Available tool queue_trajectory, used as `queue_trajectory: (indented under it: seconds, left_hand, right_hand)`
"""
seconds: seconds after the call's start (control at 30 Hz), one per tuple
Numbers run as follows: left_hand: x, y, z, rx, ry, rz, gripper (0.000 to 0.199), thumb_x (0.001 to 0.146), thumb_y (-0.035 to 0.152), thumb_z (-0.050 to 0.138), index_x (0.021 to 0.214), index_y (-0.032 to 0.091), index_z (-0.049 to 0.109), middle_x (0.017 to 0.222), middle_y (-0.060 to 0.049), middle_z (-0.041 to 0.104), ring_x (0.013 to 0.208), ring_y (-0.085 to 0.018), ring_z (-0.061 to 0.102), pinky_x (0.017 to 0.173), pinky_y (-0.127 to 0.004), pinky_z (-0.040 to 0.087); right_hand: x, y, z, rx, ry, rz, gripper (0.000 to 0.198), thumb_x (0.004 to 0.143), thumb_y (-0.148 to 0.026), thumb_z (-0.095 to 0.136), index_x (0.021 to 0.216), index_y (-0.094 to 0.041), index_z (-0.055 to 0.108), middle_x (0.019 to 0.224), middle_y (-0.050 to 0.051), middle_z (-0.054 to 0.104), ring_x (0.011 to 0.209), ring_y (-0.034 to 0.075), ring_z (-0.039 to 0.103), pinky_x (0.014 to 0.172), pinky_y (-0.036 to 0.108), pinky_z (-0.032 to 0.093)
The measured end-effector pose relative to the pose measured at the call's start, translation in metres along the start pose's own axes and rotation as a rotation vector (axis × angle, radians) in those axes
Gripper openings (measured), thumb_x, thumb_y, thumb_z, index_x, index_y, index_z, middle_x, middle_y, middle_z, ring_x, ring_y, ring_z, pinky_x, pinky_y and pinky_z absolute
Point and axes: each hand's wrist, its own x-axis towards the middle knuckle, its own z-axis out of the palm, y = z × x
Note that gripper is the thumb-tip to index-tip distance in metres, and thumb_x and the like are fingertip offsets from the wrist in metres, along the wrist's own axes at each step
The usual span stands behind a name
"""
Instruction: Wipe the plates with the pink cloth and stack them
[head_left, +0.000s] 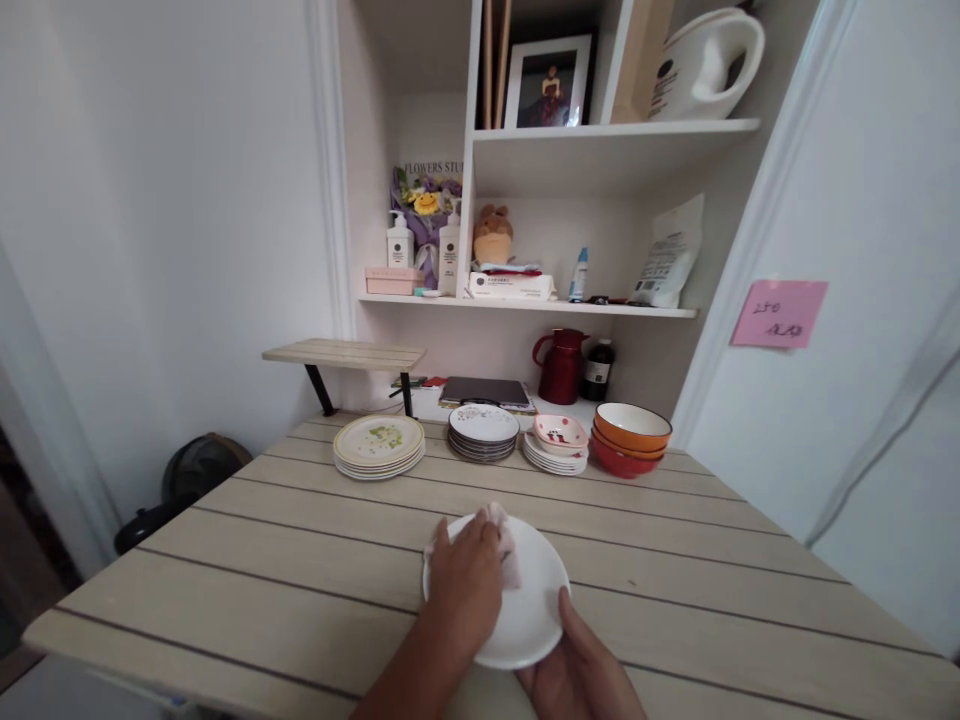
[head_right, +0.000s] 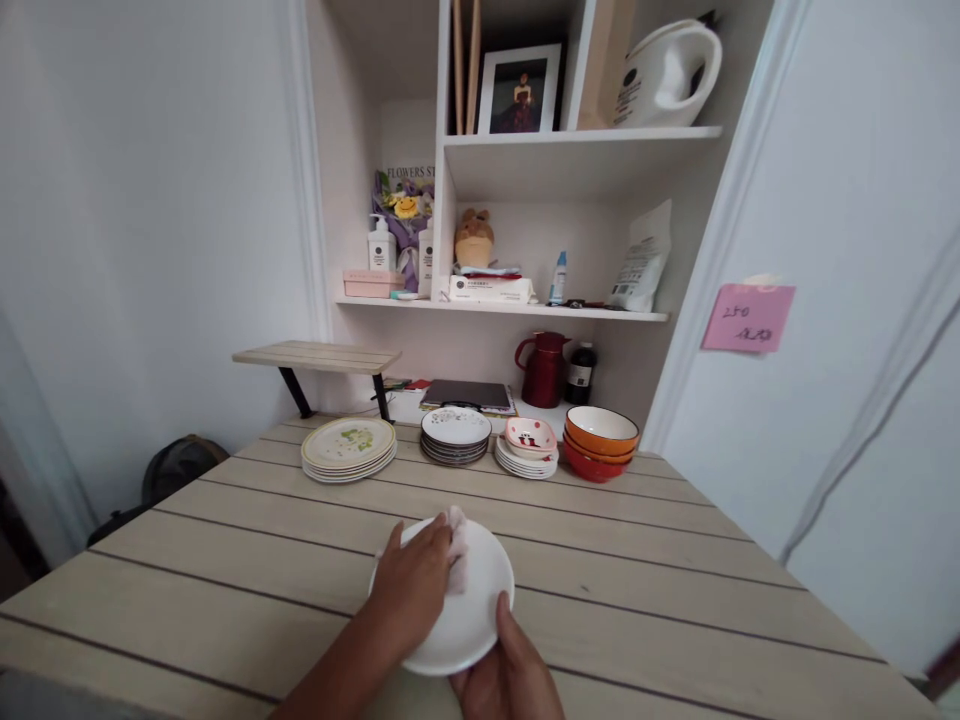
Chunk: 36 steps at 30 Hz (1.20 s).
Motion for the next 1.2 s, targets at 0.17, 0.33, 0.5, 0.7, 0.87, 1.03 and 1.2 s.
queue_trajectory:
  seconds: [0.17, 0.33, 0.5, 0.7, 0.87, 1.03, 1.2]
  left_hand:
    - [-0.019, -0.005, 0.002, 0.047, 0.056, -0.064, 0.044, 0.095, 0.019, 0.026, 0.126, 0.017, 0.057, 0.145, -0.012, 0.048, 0.136, -0.023, 0.04, 0.112, -0.053, 0.027]
    - [-0.032, -0.009, 0.006, 0.05, 0.074, -0.13, 0.045, 0.097, 0.022, 0.028, 0.136, 0.018, 0.049, 0.15, -0.009, 0.041, 0.139, -0.023, 0.036, 0.113, -0.05, 0.029]
    - [-0.033, -0.008, 0.006, 0.057, 0.079, -0.121, 0.047, 0.098, 0.023, 0.027, 0.143, 0.018, 0.041, 0.152, -0.008, 0.036, 0.141, -0.022, 0.031, 0.115, -0.049, 0.026]
    - [-0.032, -0.002, 0.004, 0.025, 0.089, -0.182, 0.047, 0.097, 0.022, 0.03, 0.144, 0.02, 0.04, 0.151, -0.008, 0.037, 0.141, -0.024, 0.031, 0.114, -0.053, 0.025]
    - [-0.033, -0.004, 0.008, 0.023, 0.134, -0.149, 0.05, 0.096, 0.02, 0.031, 0.146, 0.021, 0.035, 0.153, -0.007, 0.034, 0.142, -0.023, 0.03, 0.114, -0.052, 0.025]
    - [-0.038, -0.009, 0.011, 0.038, 0.163, -0.108, 0.052, 0.096, 0.019, 0.03, 0.148, 0.022, 0.031, 0.154, -0.005, 0.032, 0.143, -0.022, 0.028, 0.114, -0.051, 0.028]
    - [-0.037, -0.017, 0.017, 0.101, 0.204, -0.178, 0.052, 0.095, 0.019, 0.029, 0.148, 0.017, 0.032, 0.153, -0.008, 0.033, 0.142, -0.025, 0.03, 0.114, -0.049, 0.029]
  right_hand:
    - [-0.007, 0.0, 0.011, -0.012, -0.004, 0.026, 0.046, 0.07, -0.042, 0.076, 0.106, -0.015, 0.071, 0.107, 0.014, 0.074, 0.117, 0.031, 0.058, 0.104, 0.048, 0.04]
    - [-0.009, 0.0, 0.015, -0.031, -0.026, 0.024, 0.036, 0.072, -0.035, 0.075, 0.1, -0.012, 0.073, 0.101, 0.014, 0.075, 0.112, 0.03, 0.061, 0.102, 0.045, 0.041]
    - [-0.011, 0.002, 0.016, -0.076, -0.029, -0.004, 0.042, 0.072, -0.037, 0.076, 0.106, -0.013, 0.071, 0.102, 0.013, 0.075, 0.108, 0.029, 0.063, 0.1, 0.043, 0.043]
    - [-0.015, 0.001, 0.026, -0.187, -0.043, -0.045, 0.058, 0.071, -0.033, 0.078, 0.124, -0.014, 0.062, 0.107, 0.013, 0.073, 0.106, 0.029, 0.063, 0.098, 0.043, 0.044]
    - [-0.016, 0.001, 0.027, -0.257, 0.003, -0.041, 0.062, 0.071, -0.027, 0.079, 0.127, -0.013, 0.058, 0.103, 0.013, 0.074, 0.099, 0.028, 0.066, 0.095, 0.041, 0.046]
    - [-0.006, 0.0, 0.02, -0.211, 0.133, 0.021, 0.061, 0.075, -0.03, 0.074, 0.128, -0.008, 0.054, 0.095, 0.014, 0.076, 0.087, 0.027, 0.07, 0.089, 0.04, 0.051]
    - [0.018, -0.011, 0.028, -0.205, 0.264, 0.176, 0.057, 0.081, -0.029, 0.066, 0.128, -0.001, 0.05, 0.087, 0.018, 0.076, 0.073, 0.026, 0.072, 0.081, 0.039, 0.053]
